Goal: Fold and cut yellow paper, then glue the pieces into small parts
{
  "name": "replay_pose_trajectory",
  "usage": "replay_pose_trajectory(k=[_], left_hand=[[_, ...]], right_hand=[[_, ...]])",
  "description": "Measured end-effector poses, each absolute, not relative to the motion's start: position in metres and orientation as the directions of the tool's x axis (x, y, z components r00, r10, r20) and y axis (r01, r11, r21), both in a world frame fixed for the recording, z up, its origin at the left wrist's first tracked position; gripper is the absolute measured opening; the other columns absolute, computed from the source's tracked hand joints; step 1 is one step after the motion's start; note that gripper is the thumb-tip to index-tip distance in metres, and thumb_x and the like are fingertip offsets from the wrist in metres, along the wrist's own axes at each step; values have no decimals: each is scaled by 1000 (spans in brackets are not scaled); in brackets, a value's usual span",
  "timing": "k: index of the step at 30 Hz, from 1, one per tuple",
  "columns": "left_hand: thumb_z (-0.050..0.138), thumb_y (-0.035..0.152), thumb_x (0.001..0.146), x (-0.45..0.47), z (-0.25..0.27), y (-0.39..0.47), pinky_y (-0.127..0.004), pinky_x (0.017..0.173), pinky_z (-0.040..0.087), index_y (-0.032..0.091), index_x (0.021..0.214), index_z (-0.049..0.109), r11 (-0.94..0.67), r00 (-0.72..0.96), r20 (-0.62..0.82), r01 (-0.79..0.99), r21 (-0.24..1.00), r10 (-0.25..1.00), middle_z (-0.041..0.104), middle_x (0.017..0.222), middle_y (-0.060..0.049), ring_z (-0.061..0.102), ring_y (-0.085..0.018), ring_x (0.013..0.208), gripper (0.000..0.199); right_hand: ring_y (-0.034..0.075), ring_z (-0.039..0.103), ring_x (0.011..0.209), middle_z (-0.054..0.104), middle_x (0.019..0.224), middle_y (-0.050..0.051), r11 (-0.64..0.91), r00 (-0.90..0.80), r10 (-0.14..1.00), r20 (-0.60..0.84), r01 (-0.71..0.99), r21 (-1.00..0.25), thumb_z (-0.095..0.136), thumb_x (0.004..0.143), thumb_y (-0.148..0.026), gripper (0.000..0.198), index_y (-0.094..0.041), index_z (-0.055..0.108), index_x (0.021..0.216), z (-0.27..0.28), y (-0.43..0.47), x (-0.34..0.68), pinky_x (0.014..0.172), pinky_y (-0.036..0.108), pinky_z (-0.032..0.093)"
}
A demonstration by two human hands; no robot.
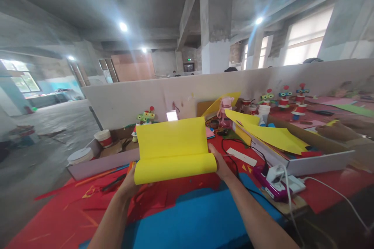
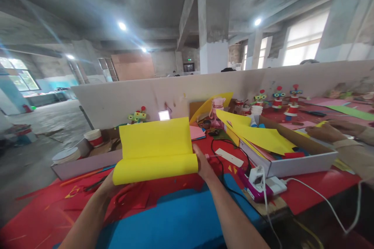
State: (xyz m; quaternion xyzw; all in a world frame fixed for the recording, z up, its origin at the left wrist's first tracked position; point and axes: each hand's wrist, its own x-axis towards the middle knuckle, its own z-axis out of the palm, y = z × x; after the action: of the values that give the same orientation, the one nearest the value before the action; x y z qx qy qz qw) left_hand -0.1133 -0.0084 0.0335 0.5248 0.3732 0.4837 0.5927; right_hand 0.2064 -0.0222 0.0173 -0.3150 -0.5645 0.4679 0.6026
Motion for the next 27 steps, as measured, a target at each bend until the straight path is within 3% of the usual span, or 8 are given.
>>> replay_pose_trajectory(k=[4, 9, 13, 16, 22, 27], left_hand=[[79, 16, 49, -112, 27, -7, -27, 47, 50, 14, 74, 71, 18, 156, 26, -271, 962, 987, 69, 55, -2, 67, -23, 54, 26], [79, 6, 44, -116, 26, -9, -29, 53, 53, 13, 77, 71, -11, 199, 40, -146, 989, 979, 69, 56, -2, 68, -24, 60, 36], [77, 16, 58, -118, 40, -20, -32, 57, 53, 10, 78, 72, 13, 449, 20, -69, 998, 893, 70, 59, -9, 68, -25, 59, 21], [71, 18, 66, -115, 53, -30, -33, 63, 54, 10, 81, 73, 1, 602, 28, -49, 999, 798, 72, 63, -12, 69, -29, 71, 16], [70, 11, 62, -114, 52, -32, -36, 78, 54, 14, 109, 69, 81, 606, 61, -203, 976, 793, 75, 84, -13, 68, -32, 91, 46], [70, 8, 61, -110, 57, -33, -39, 83, 54, 17, 117, 65, 124, 626, 80, -275, 953, 775, 75, 88, -11, 68, -33, 95, 56]], right_hand=[[24, 62, 99, 69, 102, 7, 466, -64, 874, 481, -166, -869, 62, 73, -37, 44, -24, 62, 115, 20, -30, 211, 80, 34, 50], [27, 65, 86, 72, 88, 8, 332, -191, 916, 353, -134, -934, 64, 69, -37, 26, -19, 75, 85, 12, -26, 218, 77, 37, 48], [26, 66, 84, 73, 87, 7, 321, -86, 935, 343, -199, -926, 68, 64, -38, 27, -20, 75, 82, 4, -25, 225, 77, 37, 48], [26, 65, 87, 74, 89, 6, 329, -35, 937, 347, -239, -913, 69, 62, -40, 27, -22, 75, 81, 5, -30, 230, 79, 36, 48], [26, 65, 86, 73, 91, 7, 300, -36, 946, 321, -275, -914, 71, 60, -38, 26, -22, 74, 80, 3, -29, 233, 79, 38, 47], [25, 64, 87, 72, 94, 7, 302, 12, 949, 314, -311, -901, 69, 64, -40, 28, -21, 73, 85, -10, -20, 237, 77, 36, 46]])
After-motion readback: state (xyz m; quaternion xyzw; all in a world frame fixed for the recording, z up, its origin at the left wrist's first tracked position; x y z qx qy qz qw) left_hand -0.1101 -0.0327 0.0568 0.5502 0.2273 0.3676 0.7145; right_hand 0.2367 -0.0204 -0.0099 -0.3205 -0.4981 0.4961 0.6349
